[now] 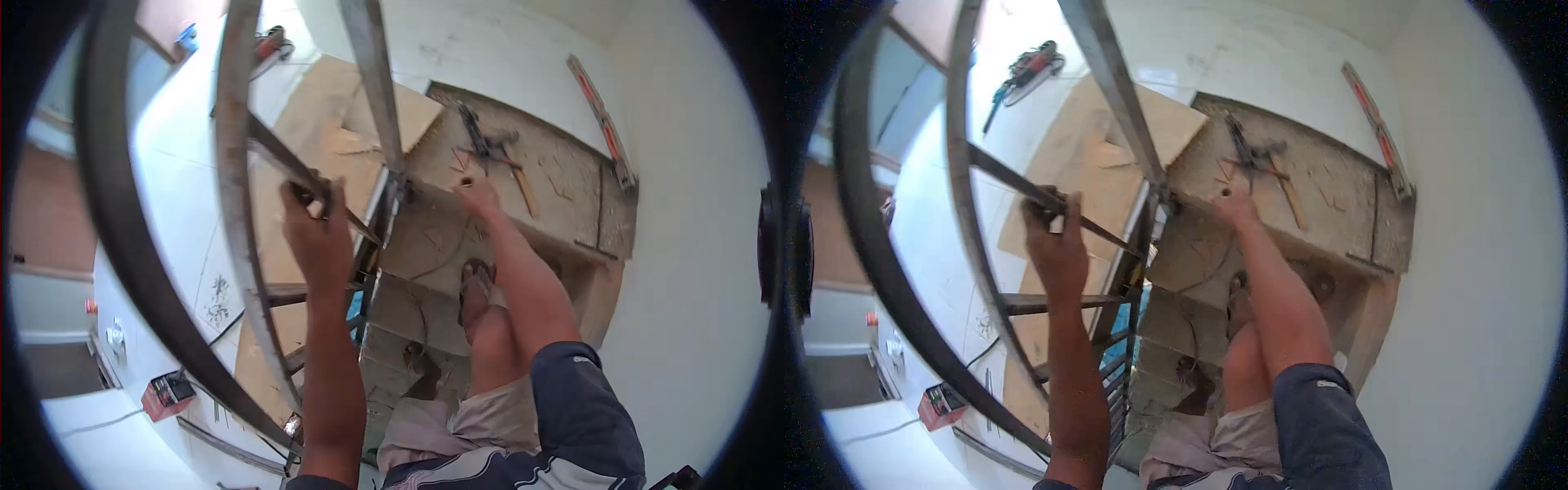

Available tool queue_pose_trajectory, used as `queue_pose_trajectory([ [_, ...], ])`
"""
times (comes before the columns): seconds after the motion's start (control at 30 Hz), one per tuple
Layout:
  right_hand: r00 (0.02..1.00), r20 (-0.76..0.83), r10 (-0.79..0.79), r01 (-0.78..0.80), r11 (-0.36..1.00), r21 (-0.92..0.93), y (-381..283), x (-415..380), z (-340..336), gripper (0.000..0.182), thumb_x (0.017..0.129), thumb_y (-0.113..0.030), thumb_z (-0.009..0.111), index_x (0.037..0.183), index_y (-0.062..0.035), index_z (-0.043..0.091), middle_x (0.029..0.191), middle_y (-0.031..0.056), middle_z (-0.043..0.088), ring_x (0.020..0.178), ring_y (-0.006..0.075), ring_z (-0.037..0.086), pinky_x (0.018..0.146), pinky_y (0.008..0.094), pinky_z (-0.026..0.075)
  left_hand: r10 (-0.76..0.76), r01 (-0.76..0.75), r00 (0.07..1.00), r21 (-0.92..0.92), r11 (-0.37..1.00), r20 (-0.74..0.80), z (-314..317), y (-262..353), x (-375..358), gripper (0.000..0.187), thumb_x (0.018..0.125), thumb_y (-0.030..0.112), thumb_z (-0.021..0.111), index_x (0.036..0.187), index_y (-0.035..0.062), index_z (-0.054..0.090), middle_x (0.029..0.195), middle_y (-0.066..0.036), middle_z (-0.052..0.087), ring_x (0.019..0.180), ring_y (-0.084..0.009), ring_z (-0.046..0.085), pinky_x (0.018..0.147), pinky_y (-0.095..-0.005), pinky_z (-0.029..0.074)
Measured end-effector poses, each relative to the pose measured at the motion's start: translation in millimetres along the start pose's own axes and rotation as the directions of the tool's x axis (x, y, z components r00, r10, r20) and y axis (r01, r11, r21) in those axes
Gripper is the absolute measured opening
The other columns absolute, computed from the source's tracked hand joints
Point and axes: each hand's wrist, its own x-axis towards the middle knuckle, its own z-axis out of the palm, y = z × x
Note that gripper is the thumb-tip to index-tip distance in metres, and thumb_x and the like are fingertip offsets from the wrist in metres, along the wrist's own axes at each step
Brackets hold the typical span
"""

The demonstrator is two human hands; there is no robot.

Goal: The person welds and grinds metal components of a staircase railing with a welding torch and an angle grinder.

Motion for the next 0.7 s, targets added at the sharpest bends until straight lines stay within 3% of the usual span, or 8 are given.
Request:
queue_pose_trajectory([
  [0.03,0.993,-0.059,-0.1,0.102,0.994,0.038,-7.1,-0.7,-27.4,0.045,0.089,-0.043,0.073,0.113,-0.0062,0.077,0.104,0.0156,0.077,0.097,0.03,0.075,0.087,0.0422,0.055,0.009,-0.009,1.0,0.074,0.997,-0.012,-1.4,0.4,-0.1,0.028,0.097,0.013,0.075,0.114,-0.0006,0.058,0.099,-0.009,0.066,0.094,-0.0191,0.067,0.083,-0.0331,0.056],
  [0.1,0.999,0.032,-0.026,0.026,1.0,0.005,-20.4,4.1,-68.0,0.046,0.089,-0.044,0.072,0.113,-0.0057,0.077,0.106,0.0168,0.077,0.1,0.0322,0.074,0.089,0.0426,0.055,-0.019,0.019,1.0,-0.025,0.999,0.016,-2.7,-3.5,2.1,0.028,0.096,0.01,0.075,0.115,-0.0008,0.058,0.1,-0.01,0.066,0.096,-0.0188,0.068,0.082,-0.0333,0.058],
  [0.2,0.992,0.008,-0.126,0.126,0.992,-0.012,-23.2,18.6,-94.6,0.051,0.089,-0.044,0.071,0.115,-0.0009,0.075,0.11,0.0204,0.076,0.107,0.0365,0.071,0.092,0.0439,0.053,-0.102,0.108,0.994,-0.16,0.981,0.048,-4.9,6.8,2.2,0.031,0.095,0.008,0.076,0.117,-0.0007,0.057,0.102,-0.01,0.066,0.098,-0.0175,0.068,0.082,-0.0342,0.061],
  [0.3,0.986,-0.057,-0.158,0.151,0.983,-0.108,-15.6,59.0,-90.1,0.056,0.09,-0.047,0.07,0.12,-0.0003,0.073,0.115,0.0243,0.073,0.113,0.0387,0.068,0.095,0.0464,0.051,-0.094,0.089,0.995,-0.184,0.979,-0.018,2.8,2.4,-1.9,0.033,0.094,0.006,0.076,0.12,0.0003,0.056,0.104,-0.01,0.066,0.102,-0.0168,0.067,0.082,-0.0348,0.062],
  [0.37,0.996,-0.09,-0.02,0.005,0.985,-0.171,0.4,101.6,-69.8,0.061,0.091,-0.05,0.068,0.127,-0.0003,0.069,0.124,0.0251,0.07,0.117,0.0396,0.067,0.098,0.0476,0.051,-0.05,0.035,0.993,-0.142,0.989,-0.104,6.1,2.3,-4.6,0.034,0.095,0.007,0.075,0.122,0.0009,0.055,0.106,-0.01,0.066,0.105,-0.0175,0.067,0.084,-0.0348,0.062],
  [0.43,0.994,-0.032,-0.106,0.088,0.928,-0.362,-10.4,113.4,-65.5,0.062,0.091,-0.049,0.07,0.129,0.0003,0.067,0.128,0.0252,0.067,0.119,0.0409,0.065,0.1,0.049,0.052,-0.104,0.094,0.99,-0.114,0.989,-0.091,7.2,12.6,-5.3,0.035,0.095,0.009,0.075,0.122,0.0016,0.056,0.106,-0.009,0.067,0.105,-0.0178,0.067,0.085,-0.0343,0.061],
  [0.6,0.981,0.058,-0.184,0.189,0.851,-0.491,-11.2,149.9,-54.1,0.057,0.087,-0.046,0.077,0.12,0.0003,0.069,0.128,0.0253,0.066,0.115,0.0423,0.068,0.095,0.0518,0.055,-0.121,0.118,0.992,-0.094,0.989,-0.027,0.6,12.1,-6.8,0.036,0.096,0.011,0.074,0.125,0.003,0.055,0.106,-0.008,0.068,0.106,-0.0168,0.067,0.086,-0.0356,0.059],
  [0.7,0.969,0.087,-0.231,0.241,0.811,-0.533,-8.3,165.6,-56.4,0.054,0.088,-0.045,0.077,0.116,0.0007,0.07,0.127,0.0247,0.066,0.112,0.0428,0.068,0.092,0.0524,0.056,-0.18,0.175,0.98,-0.06,0.983,-0.081,7.2,23.4,-10.4,0.036,0.097,0.011,0.073,0.127,0.0038,0.054,0.109,-0.007,0.067,0.109,-0.0163,0.066,0.086,-0.034,0.058],
])
